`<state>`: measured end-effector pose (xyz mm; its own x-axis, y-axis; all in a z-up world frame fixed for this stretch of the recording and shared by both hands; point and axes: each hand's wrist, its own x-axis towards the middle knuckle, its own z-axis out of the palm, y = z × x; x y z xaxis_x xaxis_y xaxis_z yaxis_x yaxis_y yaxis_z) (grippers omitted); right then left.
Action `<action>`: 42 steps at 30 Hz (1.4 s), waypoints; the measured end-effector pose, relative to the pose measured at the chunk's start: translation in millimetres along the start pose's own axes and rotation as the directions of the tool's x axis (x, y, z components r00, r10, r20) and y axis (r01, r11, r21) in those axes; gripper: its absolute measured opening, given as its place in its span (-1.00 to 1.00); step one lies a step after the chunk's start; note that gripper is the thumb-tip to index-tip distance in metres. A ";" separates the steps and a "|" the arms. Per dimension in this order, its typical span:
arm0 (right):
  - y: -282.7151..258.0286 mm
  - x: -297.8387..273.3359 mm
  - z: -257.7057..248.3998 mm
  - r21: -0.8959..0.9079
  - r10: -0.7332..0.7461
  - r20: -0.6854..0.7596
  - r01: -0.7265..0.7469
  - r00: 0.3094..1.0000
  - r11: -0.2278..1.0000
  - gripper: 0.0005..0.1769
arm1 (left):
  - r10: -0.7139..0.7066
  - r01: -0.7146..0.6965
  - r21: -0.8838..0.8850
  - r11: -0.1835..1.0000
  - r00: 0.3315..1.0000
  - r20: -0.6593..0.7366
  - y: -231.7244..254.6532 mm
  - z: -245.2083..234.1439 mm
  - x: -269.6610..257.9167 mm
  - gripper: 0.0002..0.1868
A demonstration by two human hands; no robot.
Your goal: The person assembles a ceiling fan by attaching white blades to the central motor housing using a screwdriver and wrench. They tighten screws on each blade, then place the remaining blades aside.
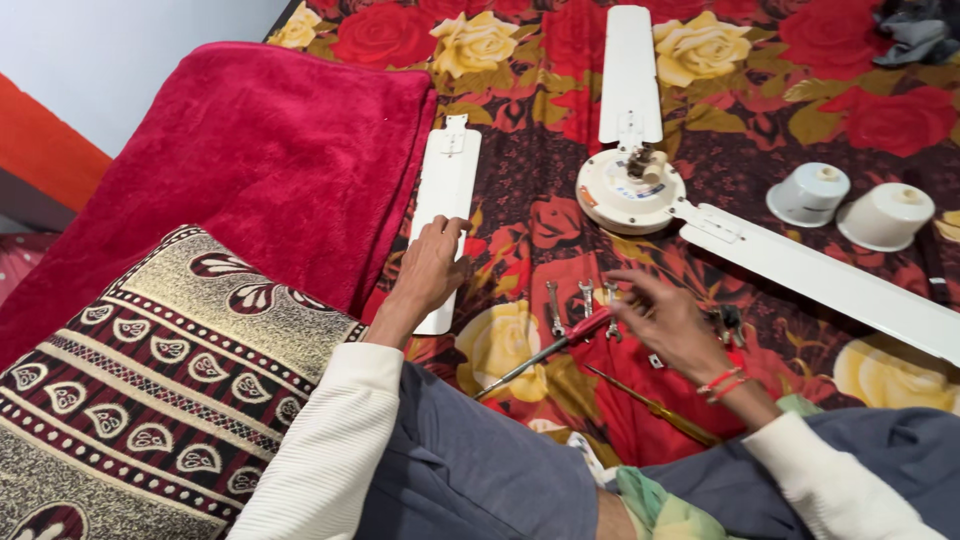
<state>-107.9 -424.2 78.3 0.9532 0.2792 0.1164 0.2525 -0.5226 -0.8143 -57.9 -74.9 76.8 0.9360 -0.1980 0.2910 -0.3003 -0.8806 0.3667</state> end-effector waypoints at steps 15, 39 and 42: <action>24.4 -37.3 -24.4 -0.051 0.026 -0.228 -0.039 0.973 0.998 -0.62 | 0.022 0.005 -0.134 0.991 0.980 0.198 124.0 89.1 -57.7 -0.58; 11.2 -36.1 -6.9 0.182 -0.038 -0.033 0.044 0.999 0.982 -0.16 | 0.064 -0.073 -0.231 0.970 0.997 -0.043 147.0 50.3 -60.2 -0.75; 4.9 -28.2 3.0 0.441 0.031 -0.028 -0.016 0.999 0.898 0.01 | 0.079 -0.086 -0.326 0.941 0.996 -0.034 180.5 32.8 -51.1 -0.82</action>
<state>-134.0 -432.3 69.4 0.9649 0.2401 0.1067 0.1383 -0.1185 -0.9833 -153.9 -237.8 99.2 0.9026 -0.2519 0.3492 -0.4228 -0.6717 0.6083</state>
